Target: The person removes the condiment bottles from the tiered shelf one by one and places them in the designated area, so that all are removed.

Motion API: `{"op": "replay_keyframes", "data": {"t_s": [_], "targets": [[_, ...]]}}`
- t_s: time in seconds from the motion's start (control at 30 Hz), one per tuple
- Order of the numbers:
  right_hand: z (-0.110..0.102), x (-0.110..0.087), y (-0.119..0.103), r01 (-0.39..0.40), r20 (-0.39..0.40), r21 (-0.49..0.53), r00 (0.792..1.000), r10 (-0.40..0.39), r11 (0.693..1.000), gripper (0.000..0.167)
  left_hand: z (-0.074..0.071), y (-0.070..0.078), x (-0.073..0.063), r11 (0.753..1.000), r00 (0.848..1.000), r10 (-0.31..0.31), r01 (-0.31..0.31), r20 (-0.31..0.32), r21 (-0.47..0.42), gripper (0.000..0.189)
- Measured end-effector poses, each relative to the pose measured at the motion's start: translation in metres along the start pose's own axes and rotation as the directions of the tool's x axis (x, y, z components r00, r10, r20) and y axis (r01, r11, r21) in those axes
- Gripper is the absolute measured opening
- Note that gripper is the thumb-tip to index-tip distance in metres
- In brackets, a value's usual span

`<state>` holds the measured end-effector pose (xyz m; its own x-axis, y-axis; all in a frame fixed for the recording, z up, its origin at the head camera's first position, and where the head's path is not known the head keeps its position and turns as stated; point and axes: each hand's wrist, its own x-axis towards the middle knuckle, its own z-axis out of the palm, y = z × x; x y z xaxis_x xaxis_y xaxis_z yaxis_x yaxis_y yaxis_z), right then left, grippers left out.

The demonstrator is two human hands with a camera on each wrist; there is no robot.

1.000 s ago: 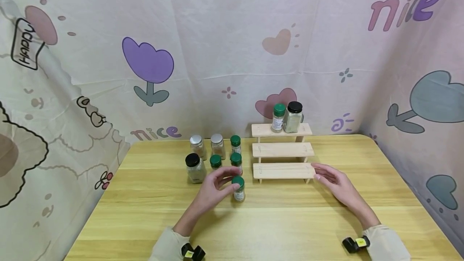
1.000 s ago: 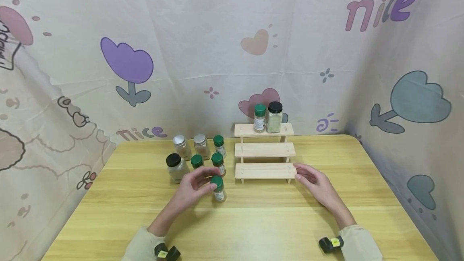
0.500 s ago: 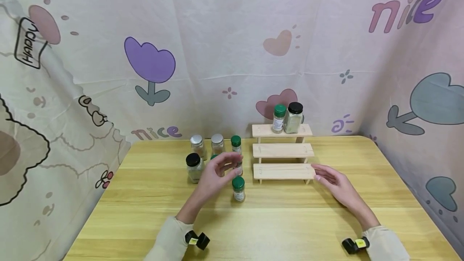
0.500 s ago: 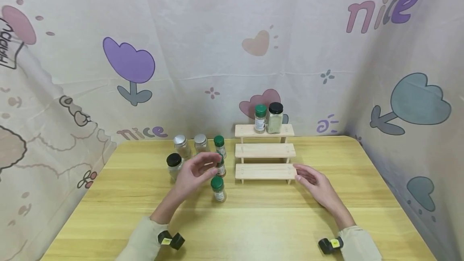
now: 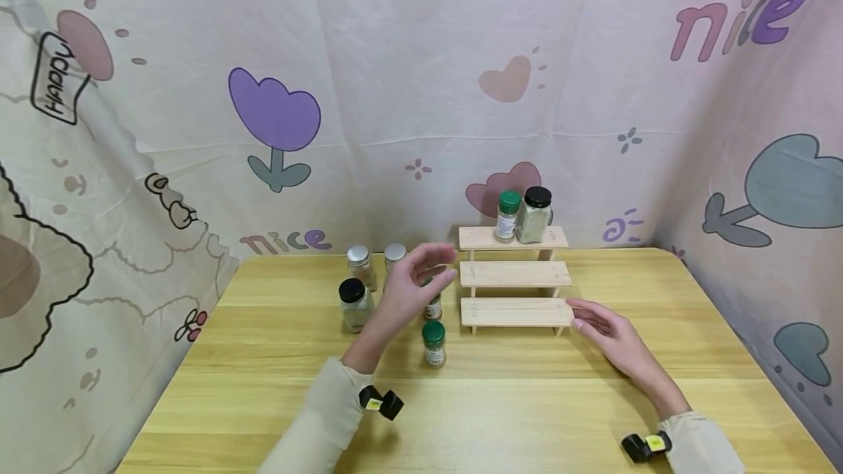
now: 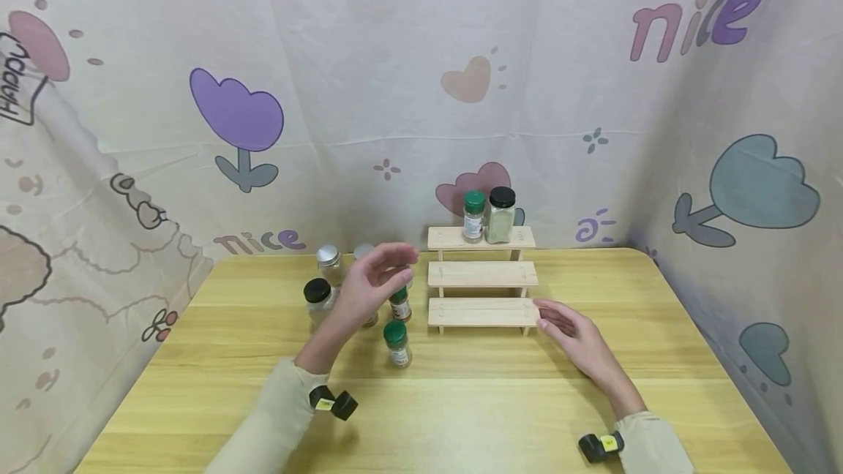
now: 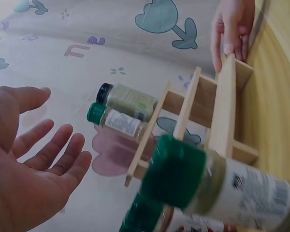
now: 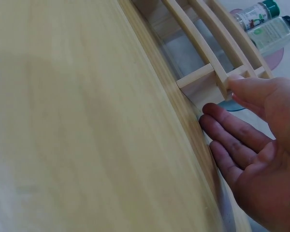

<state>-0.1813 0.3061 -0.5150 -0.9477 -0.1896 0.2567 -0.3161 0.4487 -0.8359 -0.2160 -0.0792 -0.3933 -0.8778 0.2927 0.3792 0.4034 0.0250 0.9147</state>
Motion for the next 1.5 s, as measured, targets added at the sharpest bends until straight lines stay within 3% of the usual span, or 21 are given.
{"op": "replay_keyframes", "data": {"t_s": [0.23,0.87,1.5], "targets": [[0.0,0.0,0.0,0.006,-0.003,-0.001,1.0,-0.006,1.0,0.04,0.017,0.008,0.022,0.999,0.999,0.028,-0.029,-0.021,-0.041,0.038],[-0.001,0.0,0.001,0.002,0.001,0.004,1.0,-0.002,1.0,0.04,0.052,0.017,0.074,0.998,0.998,-0.009,0.005,-0.065,-0.055,0.041],[0.0,0.0,0.0,-0.008,-0.001,0.002,1.0,0.008,1.0,0.039,0.071,0.001,0.11,0.994,0.984,-0.083,0.094,-0.155,0.063,0.044]]}}
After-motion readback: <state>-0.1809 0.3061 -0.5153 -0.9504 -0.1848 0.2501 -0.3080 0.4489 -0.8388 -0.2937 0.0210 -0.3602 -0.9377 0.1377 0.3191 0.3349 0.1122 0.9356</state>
